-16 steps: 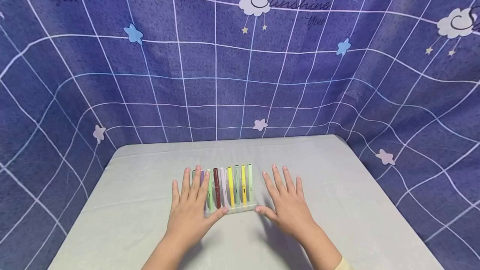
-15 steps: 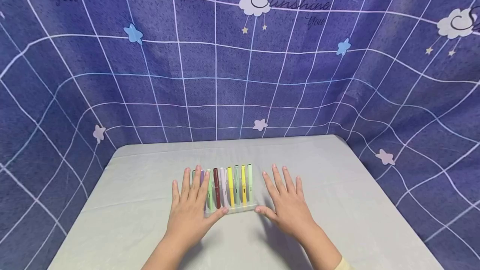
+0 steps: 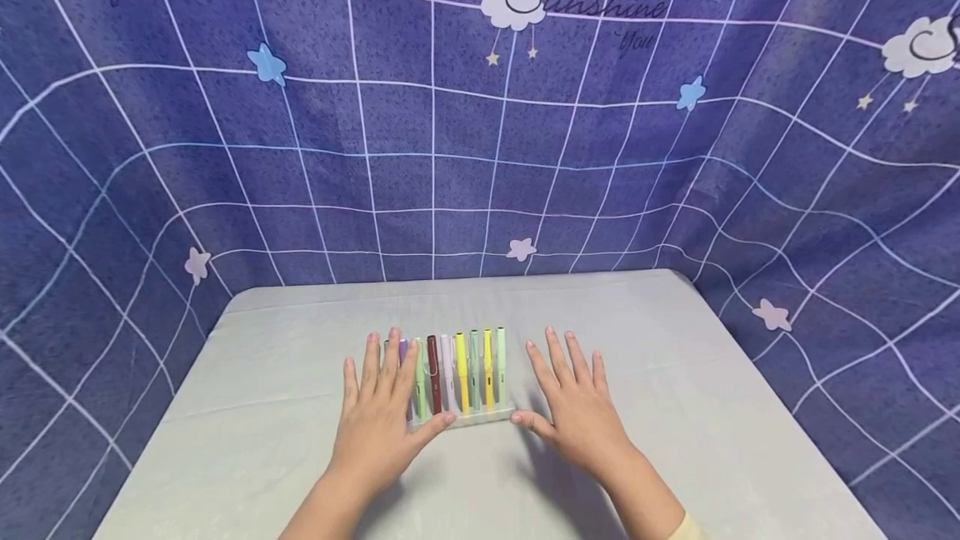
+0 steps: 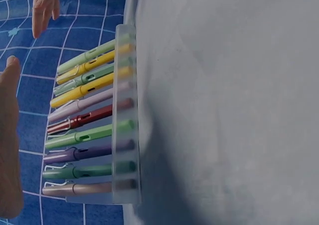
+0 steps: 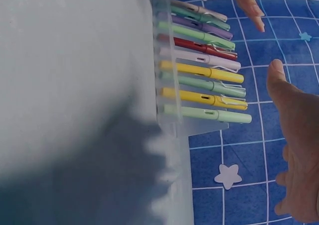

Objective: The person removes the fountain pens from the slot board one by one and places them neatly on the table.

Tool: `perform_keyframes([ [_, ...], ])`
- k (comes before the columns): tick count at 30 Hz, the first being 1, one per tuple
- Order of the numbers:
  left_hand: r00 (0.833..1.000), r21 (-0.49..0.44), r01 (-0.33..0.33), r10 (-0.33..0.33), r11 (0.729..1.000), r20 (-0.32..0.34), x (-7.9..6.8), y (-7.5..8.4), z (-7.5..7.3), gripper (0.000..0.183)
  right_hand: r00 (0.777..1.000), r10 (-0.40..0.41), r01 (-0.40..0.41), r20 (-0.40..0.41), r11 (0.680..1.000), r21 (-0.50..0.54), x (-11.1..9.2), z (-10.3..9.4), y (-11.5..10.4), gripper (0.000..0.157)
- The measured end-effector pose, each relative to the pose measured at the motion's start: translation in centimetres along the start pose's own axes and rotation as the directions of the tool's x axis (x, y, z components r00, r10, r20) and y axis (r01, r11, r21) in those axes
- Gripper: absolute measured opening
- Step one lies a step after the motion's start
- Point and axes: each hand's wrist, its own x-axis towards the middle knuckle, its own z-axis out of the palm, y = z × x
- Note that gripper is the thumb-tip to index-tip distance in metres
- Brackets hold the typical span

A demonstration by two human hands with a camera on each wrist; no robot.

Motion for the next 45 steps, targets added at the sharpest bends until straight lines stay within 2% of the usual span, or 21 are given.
perform_keyframes([
  [4, 1.000, -0.030, 0.015, -0.014, 0.999, 0.011, 0.1, -0.5, 0.0, 0.104, 1.000, 0.009, -0.009, 0.009, 0.999, 0.045, 0.1, 0.2, 0.2, 0.095],
  [8, 0.997, -0.108, 0.068, -0.065, 0.992, 0.032, 0.2, -1.2, -0.3, 0.105, 1.000, 0.011, -0.011, 0.001, 0.996, 0.085, 0.4, 0.1, 0.4, 0.094],
  [10, 0.995, -0.166, 0.101, -0.094, 0.981, 0.044, 0.2, -1.7, -0.7, 0.105, 1.000, 0.011, -0.010, -0.004, 0.994, 0.110, 0.5, 0.0, 0.5, 0.093],
  [12, 0.990, -0.247, 0.140, -0.129, 0.959, 0.062, 0.2, -2.3, -1.0, 0.107, 1.000, 0.017, -0.015, -0.008, 0.986, 0.164, 0.7, -0.1, 0.6, 0.092],
  [15, 0.979, -0.354, 0.201, -0.179, 0.913, 0.095, 0.3, -3.4, -1.3, 0.110, 0.999, 0.037, -0.038, 0.008, 0.965, 0.259, 1.1, -0.4, 0.9, 0.088],
  [21, 0.944, -0.514, 0.329, -0.267, 0.792, 0.193, 0.0, -5.9, -1.1, 0.116, 0.993, 0.092, -0.115, 0.075, 0.904, 0.413, 2.1, -0.7, 1.3, 0.079],
  [23, 0.938, -0.575, 0.346, -0.265, 0.741, 0.223, -0.2, -6.6, -0.9, 0.115, 0.989, 0.110, -0.143, 0.099, 0.884, 0.445, 2.3, -0.6, 1.5, 0.079],
  [27, 0.932, -0.679, 0.360, -0.217, 0.640, 0.290, -0.4, -7.9, -0.2, 0.111, 0.979, 0.135, -0.193, 0.151, 0.840, 0.506, 2.8, -0.1, 1.9, 0.073],
  [29, 0.920, -0.702, 0.387, -0.205, 0.598, 0.333, -0.5, -8.4, 0.2, 0.109, 0.973, 0.148, -0.223, 0.178, 0.808, 0.545, 3.0, 0.2, 2.1, 0.068],
  [31, 0.903, -0.702, 0.425, -0.209, 0.572, 0.376, -0.7, -8.6, 0.5, 0.109, 0.966, 0.159, -0.252, 0.206, 0.768, 0.588, 3.2, 0.5, 2.2, 0.064],
  [34, 0.874, -0.677, 0.478, -0.229, 0.559, 0.428, -0.9, -8.9, 0.8, 0.109, 0.956, 0.169, -0.286, 0.239, 0.713, 0.640, 3.6, 1.0, 2.3, 0.059],
  [39, 0.842, -0.615, 0.529, -0.274, 0.584, 0.464, -1.4, -8.9, 1.3, 0.105, 0.946, 0.184, -0.320, 0.266, 0.649, 0.690, 4.4, 1.9, 2.5, 0.050],
  [42, 0.822, -0.594, 0.558, -0.292, 0.579, 0.488, -1.7, -8.9, 1.7, 0.099, 0.942, 0.178, -0.334, 0.286, 0.601, 0.726, 4.7, 2.6, 2.6, 0.047],
  [45, 0.805, -0.585, 0.580, -0.293, 0.567, 0.515, -1.9, -8.8, 2.0, 0.088, 0.936, 0.163, -0.348, 0.311, 0.538, 0.768, 5.0, 3.4, 2.7, 0.046],
])
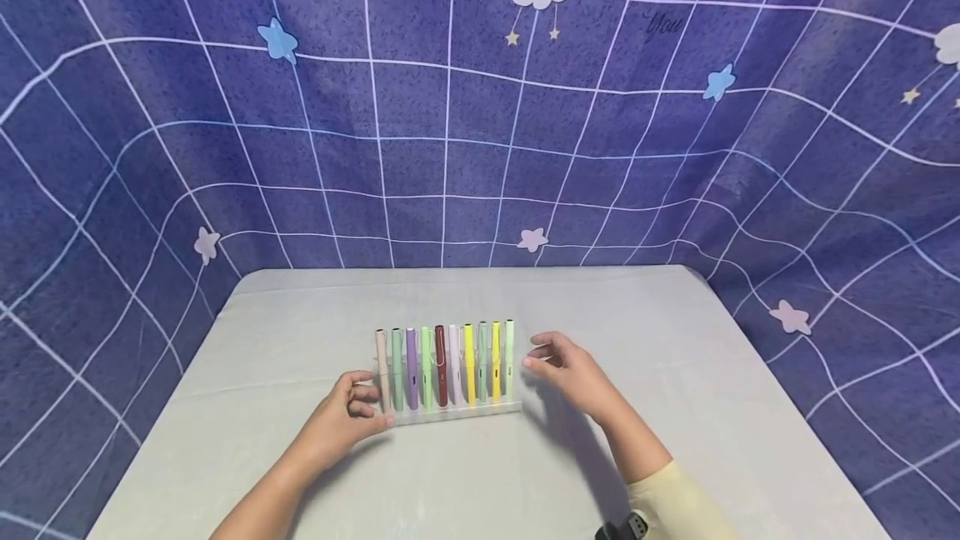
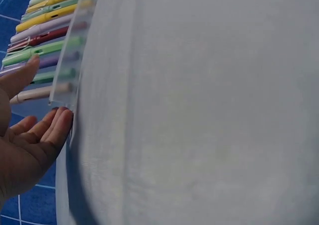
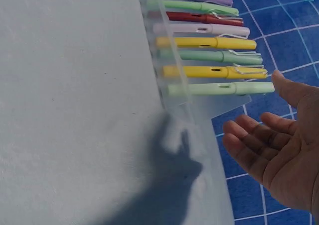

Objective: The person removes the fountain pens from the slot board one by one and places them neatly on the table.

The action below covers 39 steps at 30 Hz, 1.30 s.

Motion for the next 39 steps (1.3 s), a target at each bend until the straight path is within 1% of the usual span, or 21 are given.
perform_keyframes([
  [3, 1.000, 0.012, 0.012, -0.012, 1.000, -0.007, 0.2, -0.2, 0.2, 0.076, 0.999, 0.022, -0.026, 0.034, 0.993, 0.111, 0.4, 0.4, 0.6, 0.047],
  [7, 0.999, 0.055, 0.007, -0.005, 0.998, -0.033, 0.4, -0.6, 0.3, 0.055, 0.995, 0.051, -0.067, 0.085, 0.978, 0.200, 0.7, 1.1, 1.0, 0.048],
  [10, 0.999, 0.093, -0.004, 0.008, 0.996, -0.043, 0.4, -0.8, 0.3, 0.038, 0.993, 0.053, -0.075, 0.106, 0.975, 0.211, 1.0, 1.6, 1.2, 0.046],
  [12, 0.998, 0.123, -0.016, 0.023, 0.992, -0.052, 0.4, -0.8, 0.3, 0.030, 0.992, 0.052, -0.076, 0.113, 0.972, 0.224, 1.3, 2.0, 1.3, 0.044],
  [15, 0.998, 0.166, -0.030, 0.040, 0.986, -0.057, 0.3, -0.9, 0.2, 0.023, 0.992, 0.049, -0.077, 0.115, 0.966, 0.247, 1.7, 2.4, 1.4, 0.039],
  [21, 0.997, 0.236, -0.034, 0.051, 0.971, -0.065, 0.3, -1.0, 0.3, 0.017, 0.990, 0.044, -0.080, 0.131, 0.955, 0.285, 2.0, 3.3, 1.5, 0.031],
  [26, 0.995, 0.243, -0.051, 0.071, 0.969, -0.071, 0.4, -0.9, 0.2, 0.016, 0.992, 0.049, -0.079, 0.120, 0.963, 0.257, 1.9, 3.7, 1.5, 0.024],
  [32, 0.995, 0.259, -0.051, 0.070, 0.964, -0.065, 0.6, -0.7, 0.1, 0.016, 0.993, 0.060, -0.079, 0.097, 0.977, 0.198, 1.9, 3.9, 1.9, 0.019],
  [37, 0.995, 0.273, -0.066, 0.084, 0.960, -0.055, 0.7, -0.5, 0.1, 0.016, 0.999, 0.033, -0.036, 0.027, 0.992, 0.118, 1.8, 3.8, 1.6, 0.015],
  [39, 0.995, 0.274, -0.068, 0.085, 0.959, -0.050, 0.6, -0.4, 0.0, 0.016, 1.000, 0.023, -0.022, -0.008, 0.994, 0.106, 1.7, 3.6, 1.2, 0.013],
])
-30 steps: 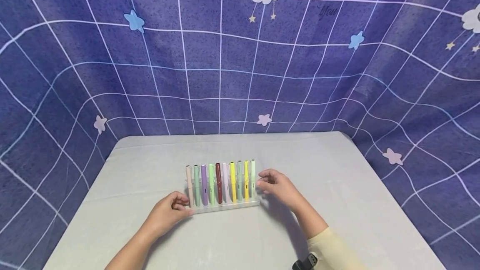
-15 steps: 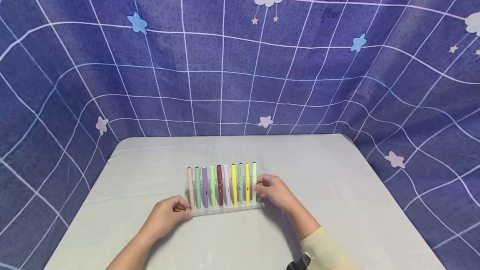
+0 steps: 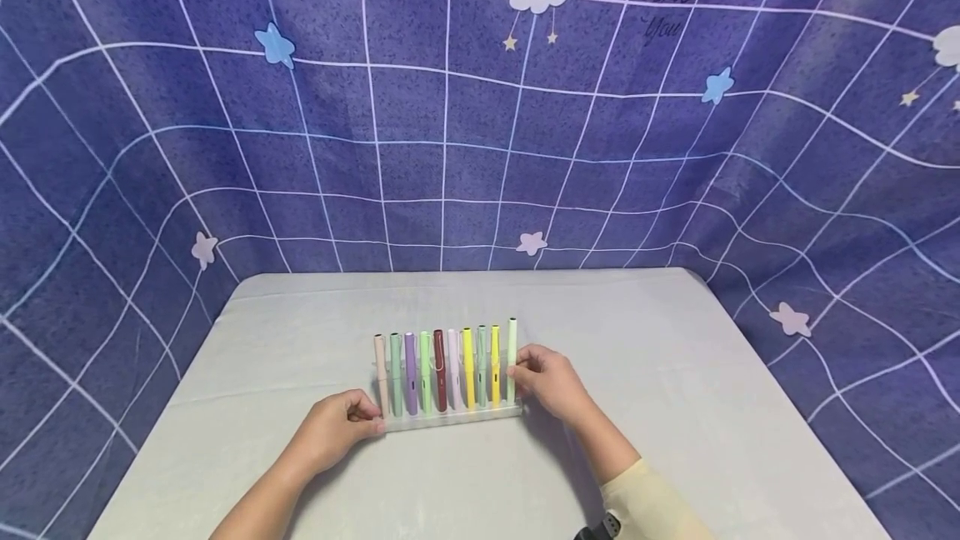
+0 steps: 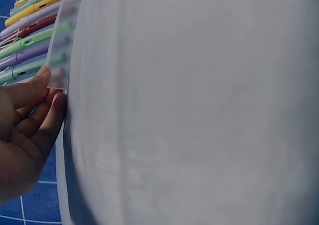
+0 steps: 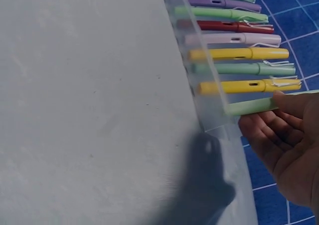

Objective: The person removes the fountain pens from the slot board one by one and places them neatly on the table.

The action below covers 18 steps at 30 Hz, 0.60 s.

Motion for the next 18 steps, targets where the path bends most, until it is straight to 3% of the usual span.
perform_keyframes([
  [9, 1.000, 0.008, -0.007, 0.007, 1.000, 0.005, -0.1, 0.3, 0.0, 0.017, 0.994, 0.012, -0.001, -0.107, 0.995, 0.103, -0.5, -2.0, -1.8, 0.016],
  [18, 1.000, 0.028, -0.012, 0.012, 1.000, -0.009, -0.1, 0.3, 0.0, 0.016, 0.987, 0.128, -0.128, -0.094, 0.992, -0.004, -0.6, -3.4, -0.4, 0.015],
])
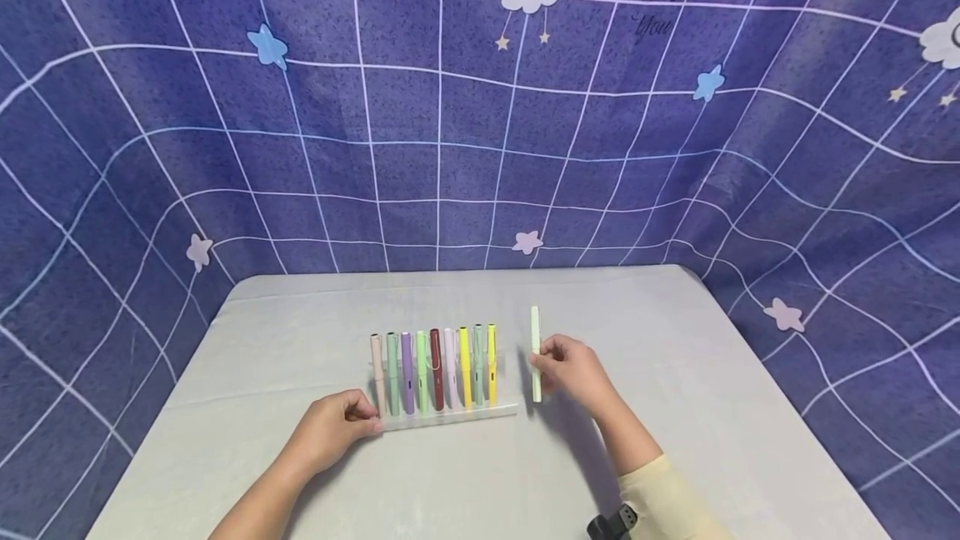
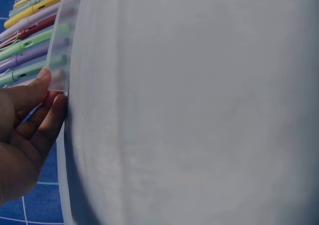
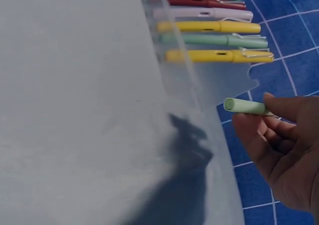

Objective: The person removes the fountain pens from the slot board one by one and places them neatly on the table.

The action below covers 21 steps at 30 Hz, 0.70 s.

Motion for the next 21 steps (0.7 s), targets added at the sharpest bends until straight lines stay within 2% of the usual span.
perform_keyframes([
  [6, 1.000, -0.005, -0.003, 0.003, 1.000, 0.005, -0.1, 0.1, 0.0, 0.016, 0.994, 0.033, -0.023, 0.101, 0.995, -0.094, -0.2, 0.7, 2.0, 0.017],
  [11, 1.000, -0.004, 0.001, -0.001, 1.000, 0.012, 0.0, 0.0, 0.1, 0.016, 0.983, 0.074, -0.046, 0.170, 0.985, -0.165, -0.6, 1.5, 2.6, 0.021],
  [15, 1.000, -0.003, 0.004, -0.004, 1.000, 0.013, 0.1, 0.0, 0.1, 0.016, 0.980, 0.105, -0.063, 0.170, 0.970, -0.234, -0.9, 1.8, 2.5, 0.025],
  [21, 1.000, -0.010, 0.015, -0.015, 1.000, 0.020, 0.0, 0.1, 0.0, 0.016, 0.983, 0.117, -0.073, 0.140, 0.955, -0.286, -1.2, 2.3, 2.5, 0.023],
])
